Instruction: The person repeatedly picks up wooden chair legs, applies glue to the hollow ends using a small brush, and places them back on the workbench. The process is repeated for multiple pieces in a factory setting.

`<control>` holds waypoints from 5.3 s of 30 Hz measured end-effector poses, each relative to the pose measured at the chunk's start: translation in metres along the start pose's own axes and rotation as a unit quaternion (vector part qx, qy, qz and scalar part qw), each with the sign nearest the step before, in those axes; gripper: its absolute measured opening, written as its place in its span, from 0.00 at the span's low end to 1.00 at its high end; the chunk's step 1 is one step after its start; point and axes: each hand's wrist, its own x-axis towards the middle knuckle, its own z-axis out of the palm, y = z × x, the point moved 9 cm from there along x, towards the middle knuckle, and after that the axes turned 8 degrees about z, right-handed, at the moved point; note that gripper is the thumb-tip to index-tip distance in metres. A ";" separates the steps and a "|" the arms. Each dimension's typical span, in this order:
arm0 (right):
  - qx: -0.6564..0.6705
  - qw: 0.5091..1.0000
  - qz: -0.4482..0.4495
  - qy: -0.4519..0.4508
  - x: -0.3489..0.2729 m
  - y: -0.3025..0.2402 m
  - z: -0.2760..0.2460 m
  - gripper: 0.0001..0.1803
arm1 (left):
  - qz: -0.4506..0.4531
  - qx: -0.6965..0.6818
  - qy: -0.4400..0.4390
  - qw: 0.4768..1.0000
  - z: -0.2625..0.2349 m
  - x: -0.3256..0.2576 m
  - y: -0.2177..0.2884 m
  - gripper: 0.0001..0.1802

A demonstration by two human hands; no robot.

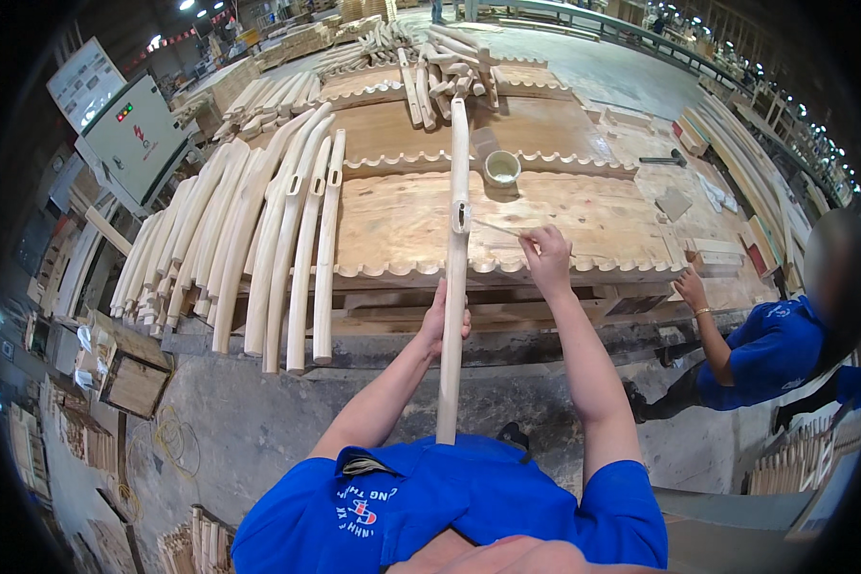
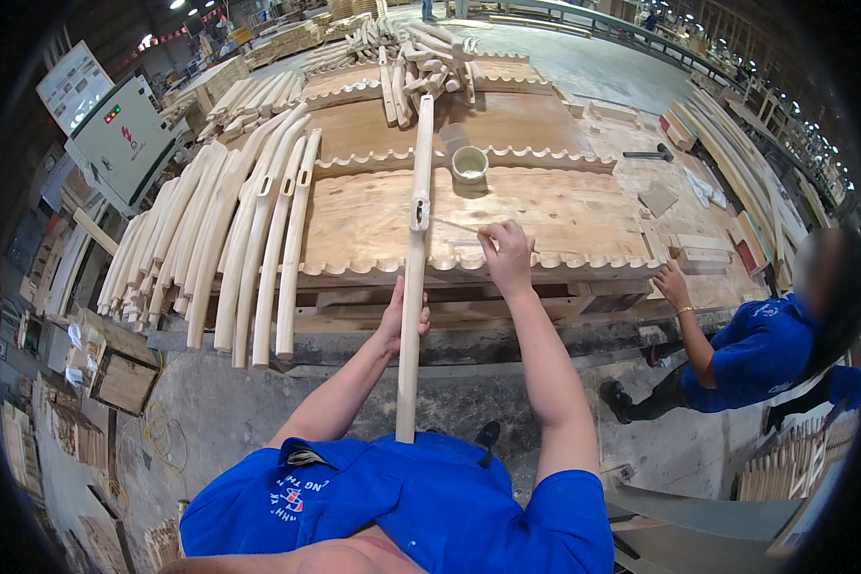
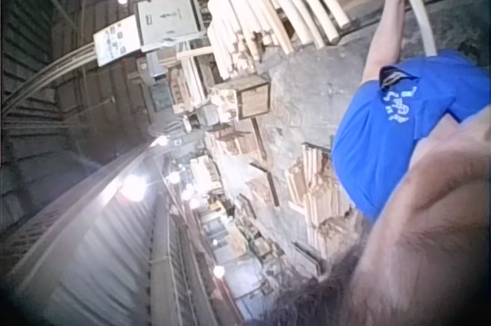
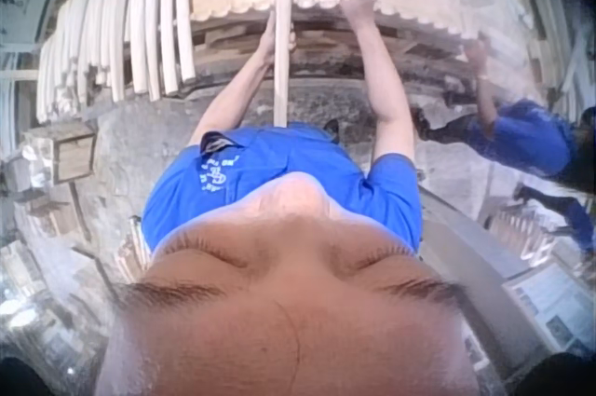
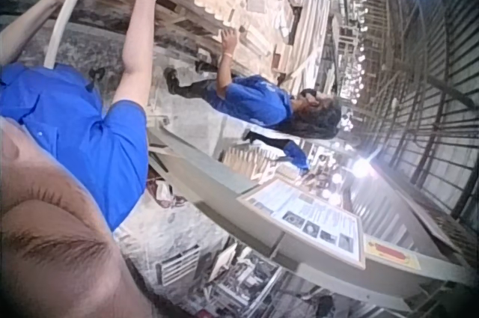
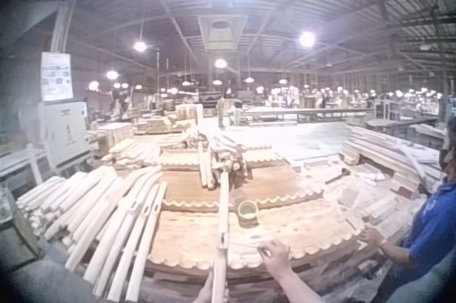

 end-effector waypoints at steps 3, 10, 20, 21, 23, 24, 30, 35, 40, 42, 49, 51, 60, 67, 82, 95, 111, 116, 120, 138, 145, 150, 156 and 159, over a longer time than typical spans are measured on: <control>-0.010 0.999 0.049 -0.013 0.014 0.005 0.006 0.04 | -0.002 -0.001 -0.002 1.000 0.003 -0.002 0.001 0.34; -0.088 0.995 0.041 0.006 0.024 -0.007 0.009 0.04 | -0.011 0.060 0.064 0.996 -0.008 -0.029 -0.008 0.35; -0.069 0.997 0.027 -0.014 0.031 -0.022 0.017 0.05 | -0.036 0.077 0.107 0.991 -0.017 -0.087 -0.049 0.35; -0.056 0.998 0.028 -0.014 0.032 -0.023 0.017 0.04 | -0.039 0.070 0.107 0.991 -0.017 -0.087 -0.049 0.35; -0.030 0.999 0.031 -0.015 0.035 -0.026 0.016 0.04 | -0.043 0.057 0.109 0.992 -0.018 -0.088 -0.050 0.34; -0.015 0.999 0.038 -0.027 0.035 -0.024 0.016 0.04 | -0.029 0.068 0.110 0.991 -0.017 -0.087 -0.047 0.32; -0.012 0.996 0.046 -0.075 0.035 -0.020 0.020 0.06 | 0.069 0.157 0.091 0.981 -0.011 -0.098 -0.040 0.19; -0.016 0.997 0.049 -0.060 0.044 -0.022 0.022 0.06 | 0.062 0.166 0.089 0.980 -0.005 -0.100 -0.039 0.16; -0.027 0.998 0.030 -0.042 0.031 -0.030 0.022 0.03 | 0.050 0.161 0.083 0.982 -0.005 -0.103 -0.037 0.15; -0.037 0.999 -0.017 -0.021 0.021 -0.041 0.020 0.02 | 0.051 0.181 0.084 0.978 -0.002 -0.103 -0.035 0.16; -0.026 0.990 -0.112 -0.080 0.006 -0.077 0.014 0.03 | 0.081 0.207 0.096 0.970 -0.001 -0.103 -0.027 0.17; 0.059 0.988 -0.043 -0.133 0.009 -0.066 0.014 0.04 | 0.110 0.224 0.096 0.964 -0.001 -0.099 -0.025 0.17; 0.561 0.724 0.319 -0.244 -0.012 0.012 -0.027 0.08 | 0.168 0.219 0.049 0.960 0.067 -0.071 -0.030 0.14; 0.556 0.755 0.335 -0.092 -0.056 0.099 -0.165 0.08 | 0.153 0.158 -0.047 0.974 0.195 -0.004 -0.076 0.15; 0.521 0.771 0.367 0.010 -0.099 0.234 -0.330 0.08 | 0.081 0.145 0.019 0.986 0.377 0.158 -0.226 0.20; 0.428 0.837 0.333 -0.071 -0.058 0.219 -0.302 0.10 | -0.010 0.379 -0.286 0.880 0.332 0.151 -0.153 0.17; -0.085 0.980 0.092 -0.156 0.073 0.057 -0.119 0.11 | 0.130 0.220 0.129 0.958 0.012 0.297 0.173 0.13; -0.269 0.951 0.013 -0.155 0.103 0.036 -0.063 0.09 | 0.021 0.208 0.106 0.972 0.034 0.321 0.142 0.14; -0.359 0.921 -0.003 -0.151 0.131 0.037 -0.030 0.09 | 0.095 0.324 0.000 0.941 0.060 0.319 0.153 0.13; -0.366 0.906 0.034 -0.209 0.140 0.080 0.035 0.10 | 0.219 0.433 -0.151 0.862 0.085 0.317 0.159 0.14; -0.324 0.920 0.098 -0.198 0.116 0.097 0.025 0.09 | 0.226 0.425 -0.137 0.866 0.087 0.308 0.159 0.14; -0.299 0.935 0.088 -0.169 0.115 0.088 0.019 0.10 | 0.242 0.415 -0.128 0.868 0.086 0.305 0.160 0.14; -0.297 0.936 0.084 -0.171 0.113 0.092 0.030 0.12 | 0.240 0.422 -0.132 0.864 0.087 0.302 0.160 0.13; -0.264 0.939 0.143 -0.168 0.107 0.106 0.021 0.12 | 0.253 0.411 -0.114 0.868 0.084 0.299 0.160 0.13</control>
